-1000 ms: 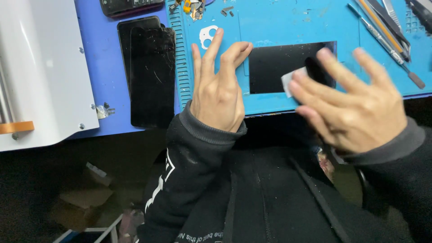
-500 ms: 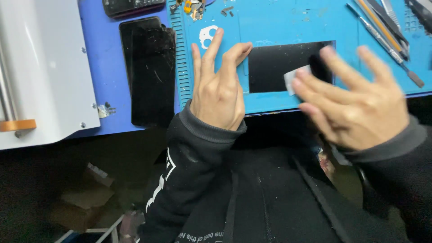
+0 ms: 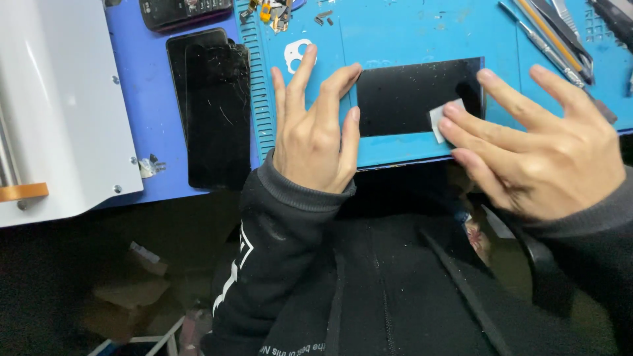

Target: Cleaning and polishing a mobile phone screen using a cloth and cleaning solution.

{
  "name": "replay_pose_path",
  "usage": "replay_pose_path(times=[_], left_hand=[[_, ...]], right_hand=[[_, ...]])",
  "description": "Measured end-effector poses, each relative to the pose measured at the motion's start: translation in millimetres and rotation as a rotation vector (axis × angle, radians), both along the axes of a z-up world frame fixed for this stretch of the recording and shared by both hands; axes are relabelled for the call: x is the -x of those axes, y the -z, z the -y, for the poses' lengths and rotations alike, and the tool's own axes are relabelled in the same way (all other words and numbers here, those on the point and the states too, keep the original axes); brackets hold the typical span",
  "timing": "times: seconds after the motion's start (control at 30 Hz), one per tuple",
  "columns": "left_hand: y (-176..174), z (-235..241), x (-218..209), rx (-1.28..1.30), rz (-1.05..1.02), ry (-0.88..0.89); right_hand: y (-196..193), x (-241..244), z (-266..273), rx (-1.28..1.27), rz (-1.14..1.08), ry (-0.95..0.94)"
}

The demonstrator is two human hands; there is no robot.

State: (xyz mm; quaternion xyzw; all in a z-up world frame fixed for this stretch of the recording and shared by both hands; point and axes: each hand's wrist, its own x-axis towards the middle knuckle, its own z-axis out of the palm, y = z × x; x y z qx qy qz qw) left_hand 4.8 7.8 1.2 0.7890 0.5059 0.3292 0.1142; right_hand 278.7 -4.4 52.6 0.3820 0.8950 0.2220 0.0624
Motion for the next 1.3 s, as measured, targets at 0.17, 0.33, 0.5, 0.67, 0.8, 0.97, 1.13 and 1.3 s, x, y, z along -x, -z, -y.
replay_pose_path(times=[0.17, 0.33, 0.5, 0.67, 0.8, 0.97, 1.13, 1.3], left_hand=[[4.3, -2.4, -1.6, 0.004, 0.009, 0.004], [3.4, -1.1, -0.1, 0.001, -0.013, -0.002], [-2.0, 1.3, 0.9, -0.03, -0.025, -0.008], [-12.0, 0.6, -1.4, -0.083, 0.008, -0.038], [-11.1, -0.1, -0.7, -0.072, 0.009, -0.03], [-5.7, -0.3, -1.0, -0.051, 0.004, -0.029], [-5.3, 0.3, -0.5, -0.053, -0.002, -0.017], [-7.7, -1.3, -0.6, -0.047, 0.002, -0.005]], right_hand=[[4.8, -14.3, -1.1, -0.103, 0.188, 0.106], [3.4, -12.3, 2.6, -0.003, 0.003, 0.034], [0.7, -9.0, 3.6, 0.01, 0.0, 0.018], [0.1, -5.2, -4.9, -0.091, -0.219, -0.01], [12.3, -8.2, -10.8, 0.042, -0.336, 0.031], [16.7, -10.0, -15.6, 0.103, -0.299, 0.044], [17.3, -4.4, -27.2, 0.019, -0.327, 0.039], [22.8, -4.4, -26.0, 0.095, -0.356, 0.052]])
